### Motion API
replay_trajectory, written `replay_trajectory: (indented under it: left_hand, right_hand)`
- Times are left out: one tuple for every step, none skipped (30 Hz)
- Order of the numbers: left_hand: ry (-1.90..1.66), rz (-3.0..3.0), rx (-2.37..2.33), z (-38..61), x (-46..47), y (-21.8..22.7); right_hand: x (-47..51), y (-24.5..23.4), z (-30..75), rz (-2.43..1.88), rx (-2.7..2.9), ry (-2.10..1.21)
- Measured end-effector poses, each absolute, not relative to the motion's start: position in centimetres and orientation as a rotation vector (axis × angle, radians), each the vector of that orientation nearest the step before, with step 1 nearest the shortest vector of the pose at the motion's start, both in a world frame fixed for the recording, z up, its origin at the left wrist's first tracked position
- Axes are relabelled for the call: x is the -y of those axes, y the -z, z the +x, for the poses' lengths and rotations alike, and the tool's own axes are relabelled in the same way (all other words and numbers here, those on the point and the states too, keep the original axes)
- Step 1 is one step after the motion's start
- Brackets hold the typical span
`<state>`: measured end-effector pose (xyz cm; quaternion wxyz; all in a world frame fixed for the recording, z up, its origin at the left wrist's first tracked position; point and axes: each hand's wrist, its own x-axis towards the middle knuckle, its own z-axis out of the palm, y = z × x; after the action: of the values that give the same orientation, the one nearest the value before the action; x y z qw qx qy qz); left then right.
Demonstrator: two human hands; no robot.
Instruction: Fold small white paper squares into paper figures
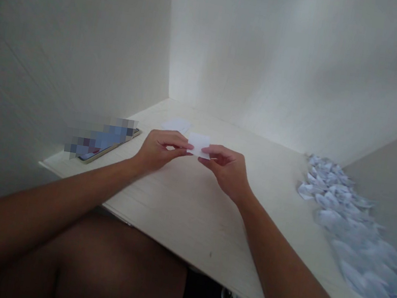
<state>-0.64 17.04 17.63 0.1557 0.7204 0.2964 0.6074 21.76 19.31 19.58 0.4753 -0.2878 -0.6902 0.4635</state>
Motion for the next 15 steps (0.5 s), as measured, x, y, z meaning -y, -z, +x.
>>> replay_trajectory:
  left_hand:
    - [-1.748,2.076,-0.839,-0.65,-17.03,-17.66]
    - [-1.753,2.084,-0.833,-0.66,-17.03,-17.68]
    - [-1.756,2.084,-0.83,-0.66,-17.02,-17.7]
    - [-1.757,2.078,-0.832,-0.66,-17.01,-17.72]
    - [-1.755,2.069,-0.835,-0.66,-16.99,-17.75]
    - [-1.753,2.06,-0.84,-0.64,-16.97,-17.79]
    - [-1.751,2.052,-0.844,-0.63,-16.95,-17.85]
    - [-1.748,2.047,-0.846,-0.6,-16.93,-17.92]
    - [-1.745,2.044,-0.846,-0.58,-16.9,-17.99]
    - [-1.74,2.042,-0.847,-0.56,-16.88,-18.07]
    - [-1.735,2.041,-0.848,-0.54,-16.86,-18.13]
    - [-1.729,2.039,-0.85,-0.53,-16.84,-18.18]
    - [-1.725,2.038,-0.853,-0.53,-16.82,-18.2]
    - [-1.721,2.038,-0.856,-0.53,-16.81,-18.21]
    - [-1.719,2.04,-0.858,-0.54,-16.81,-18.2]
  right_hand:
    - [-19.27,-19.66,21.7,-0.685,1.694,-1.097]
    - [-19.22,-19.74,21.64,-0.67,1.701,-1.065]
    - [-19.18,-19.8,21.6,-0.662,1.711,-1.033]
    - [-19.15,-19.82,21.56,-0.658,1.724,-0.998]
    - [-19.12,-19.81,21.53,-0.655,1.735,-0.962]
    - [-19.09,-19.77,21.5,-0.652,1.744,-0.93]
    - [-19.07,-19.72,21.48,-0.65,1.751,-0.902]
    - [-19.04,-19.66,21.46,-0.651,1.756,-0.879]
    - [-19.02,-19.62,21.45,-0.657,1.76,-0.857]
    - [-18.99,-19.6,21.45,-0.664,1.763,-0.832]
    - [-18.95,-19.62,21.45,-0.673,1.77,-0.803]
    - [-18.91,-19.67,21.46,-0.682,1.783,-0.769]
    - [-18.87,-19.74,21.47,-0.687,1.798,-0.733]
    - [-18.83,-19.82,21.49,-0.687,1.814,-0.702]
    - [-18.8,-19.91,21.5,-0.682,1.827,-0.677]
